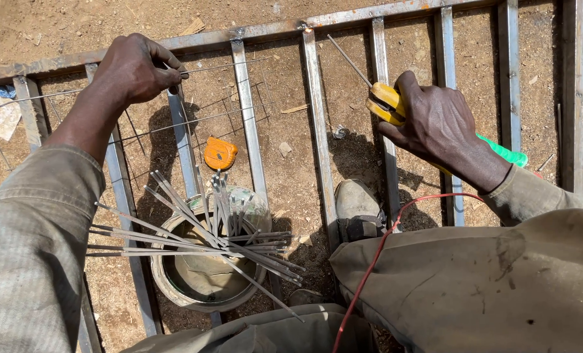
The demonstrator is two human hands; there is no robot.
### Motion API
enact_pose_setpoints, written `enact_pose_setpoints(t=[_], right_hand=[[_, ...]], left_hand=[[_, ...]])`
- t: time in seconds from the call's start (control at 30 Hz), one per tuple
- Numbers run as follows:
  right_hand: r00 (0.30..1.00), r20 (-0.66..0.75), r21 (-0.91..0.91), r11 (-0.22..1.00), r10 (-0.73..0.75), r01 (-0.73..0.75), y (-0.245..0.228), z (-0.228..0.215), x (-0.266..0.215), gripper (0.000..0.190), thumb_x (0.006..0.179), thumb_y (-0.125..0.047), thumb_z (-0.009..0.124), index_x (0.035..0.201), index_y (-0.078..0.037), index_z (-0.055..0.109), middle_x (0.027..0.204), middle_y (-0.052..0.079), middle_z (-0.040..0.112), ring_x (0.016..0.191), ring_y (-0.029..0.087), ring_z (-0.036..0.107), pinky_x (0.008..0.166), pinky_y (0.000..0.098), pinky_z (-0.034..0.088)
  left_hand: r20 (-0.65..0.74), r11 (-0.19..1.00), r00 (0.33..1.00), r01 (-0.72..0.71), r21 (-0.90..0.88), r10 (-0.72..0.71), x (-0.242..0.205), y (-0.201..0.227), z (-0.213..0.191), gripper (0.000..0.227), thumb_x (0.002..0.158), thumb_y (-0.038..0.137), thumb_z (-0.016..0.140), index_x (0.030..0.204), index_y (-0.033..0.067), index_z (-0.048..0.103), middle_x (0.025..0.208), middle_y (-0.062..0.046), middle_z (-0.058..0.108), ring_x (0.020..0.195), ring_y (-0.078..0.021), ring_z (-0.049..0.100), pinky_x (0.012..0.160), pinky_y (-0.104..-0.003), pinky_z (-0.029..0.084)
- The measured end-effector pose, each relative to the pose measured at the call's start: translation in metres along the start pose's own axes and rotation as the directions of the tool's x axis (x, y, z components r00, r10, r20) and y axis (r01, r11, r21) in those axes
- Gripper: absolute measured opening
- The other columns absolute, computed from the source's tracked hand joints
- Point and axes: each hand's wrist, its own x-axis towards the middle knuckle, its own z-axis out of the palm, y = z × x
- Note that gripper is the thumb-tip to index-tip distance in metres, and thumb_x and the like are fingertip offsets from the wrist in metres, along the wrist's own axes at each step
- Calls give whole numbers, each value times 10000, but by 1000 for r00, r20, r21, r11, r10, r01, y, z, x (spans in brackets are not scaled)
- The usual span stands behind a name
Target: Welding metal bars together to construct a decorative gate frame on the ground.
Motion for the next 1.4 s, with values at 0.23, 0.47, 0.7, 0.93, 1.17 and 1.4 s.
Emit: enact_pose_setpoints(t=[0.23,0.47,0.7,0.93,1.17,1.4], right_hand=[[999,29,28,999,36,-37,9,-7,-2,471,762,-446,561,930,-64,344,545,162,493,394,353,456,346,414,326],[997,36,268,961,65,-73,6,-35,1,388,743,-364,555,880,-54,365,567,159,506,404,308,451,365,399,329],[991,-89,398,915,105,-61,-6,-83,3,395,777,-381,565,852,-61,345,540,130,469,400,307,430,375,387,284],[976,-212,479,876,43,65,-8,-121,9,371,790,-342,579,892,-44,383,515,84,442,374,199,408,364,309,274],[937,-349,523,827,-10,204,-17,-141,26,355,785,-316,572,886,-38,376,620,69,420,446,229,422,403,333,282],[986,89,628,760,141,-165,-13,-160,22,379,739,-363,572,879,-87,354,599,107,548,458,302,510,395,380,332]], left_hand=[[-25,996,998,-57,-73,55,-20,23,-26,102,766,114,641,863,146,639,749,-50,617,640,-114,522,578,-272,374],[-189,969,971,-179,-169,147,-20,19,-38,149,782,34,574,909,92,626,715,-71,589,617,-111,526,555,-234,419],[-317,889,902,-379,-255,294,3,-13,-35,87,944,18,526,1004,15,589,799,-107,574,654,-133,516,535,-242,415],[-254,857,926,-359,-370,278,19,-27,-38,153,985,147,418,1069,57,509,870,-77,542,501,-77,313,411,-188,220],[-205,881,958,-267,-390,200,91,-107,-30,297,1036,349,341,1158,86,405,786,-42,415,487,-83,272,416,-216,208],[-400,802,861,-465,-375,313,-31,54,-77,350,1044,258,309,1294,13,325,1296,-111,322,865,-168,420,616,-257,372]])
